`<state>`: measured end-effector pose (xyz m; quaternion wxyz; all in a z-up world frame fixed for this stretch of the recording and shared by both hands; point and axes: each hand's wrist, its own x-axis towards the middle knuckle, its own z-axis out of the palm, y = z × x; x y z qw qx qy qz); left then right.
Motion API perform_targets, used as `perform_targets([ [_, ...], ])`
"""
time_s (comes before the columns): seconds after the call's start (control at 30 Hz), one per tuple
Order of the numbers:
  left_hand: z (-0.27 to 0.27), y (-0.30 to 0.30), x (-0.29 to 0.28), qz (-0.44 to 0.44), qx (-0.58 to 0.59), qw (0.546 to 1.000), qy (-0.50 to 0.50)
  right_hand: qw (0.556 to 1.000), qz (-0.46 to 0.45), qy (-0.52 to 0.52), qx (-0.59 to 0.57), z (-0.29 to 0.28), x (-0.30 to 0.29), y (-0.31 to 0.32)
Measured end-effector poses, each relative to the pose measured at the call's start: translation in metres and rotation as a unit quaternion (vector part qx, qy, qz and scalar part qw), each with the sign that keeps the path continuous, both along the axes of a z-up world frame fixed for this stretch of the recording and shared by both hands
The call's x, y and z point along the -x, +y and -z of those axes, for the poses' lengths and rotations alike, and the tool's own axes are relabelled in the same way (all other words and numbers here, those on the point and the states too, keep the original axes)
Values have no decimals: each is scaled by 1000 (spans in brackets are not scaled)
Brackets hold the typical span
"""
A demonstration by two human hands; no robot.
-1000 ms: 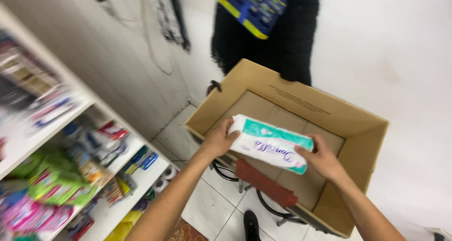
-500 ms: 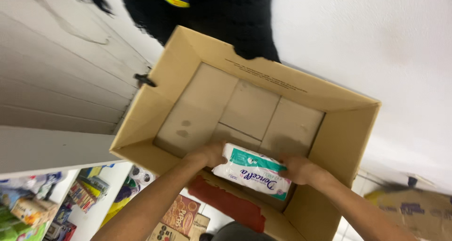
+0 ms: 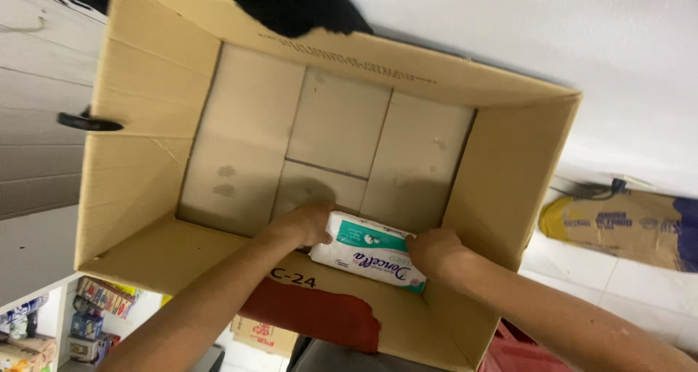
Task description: The person picks up various hygiene and health products from a shelf and places them into a cardboard box on the floor.
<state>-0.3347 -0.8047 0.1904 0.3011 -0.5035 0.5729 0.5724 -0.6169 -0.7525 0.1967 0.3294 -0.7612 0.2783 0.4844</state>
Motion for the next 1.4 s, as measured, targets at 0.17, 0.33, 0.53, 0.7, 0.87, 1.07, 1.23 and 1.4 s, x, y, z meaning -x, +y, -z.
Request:
perform_targets([
  [0.17,13,3,-6,-7,-31,999,-17,1000,-7,19,22,61,13,40],
  [0.33,10,-1,-8,-16,-2,1000,-2,993,-75,81,32,61,17,47],
  [0.53,0,2,-7,-23,12,1000,-4,990,-77,117,29,95,31,66],
  [0.7,2,3,-11,-11,55,998,-8,991,-55,68,102,69,23,47],
  [0.87,-65,1,-15,-33,135,990,-1,991,33,25,123,-50,-17,-1],
  [1.07,-170,83,-56,-107,293,950,33,973,29,-159,164,-106,-66,-8],
  [1.23,-208,206,-115,-235,435,867,59,937,44,-268,220,-160,-123,41],
  [1.4,-181,355,-171,-306,488,817,4,882,19,-398,253,-145,-189,130],
])
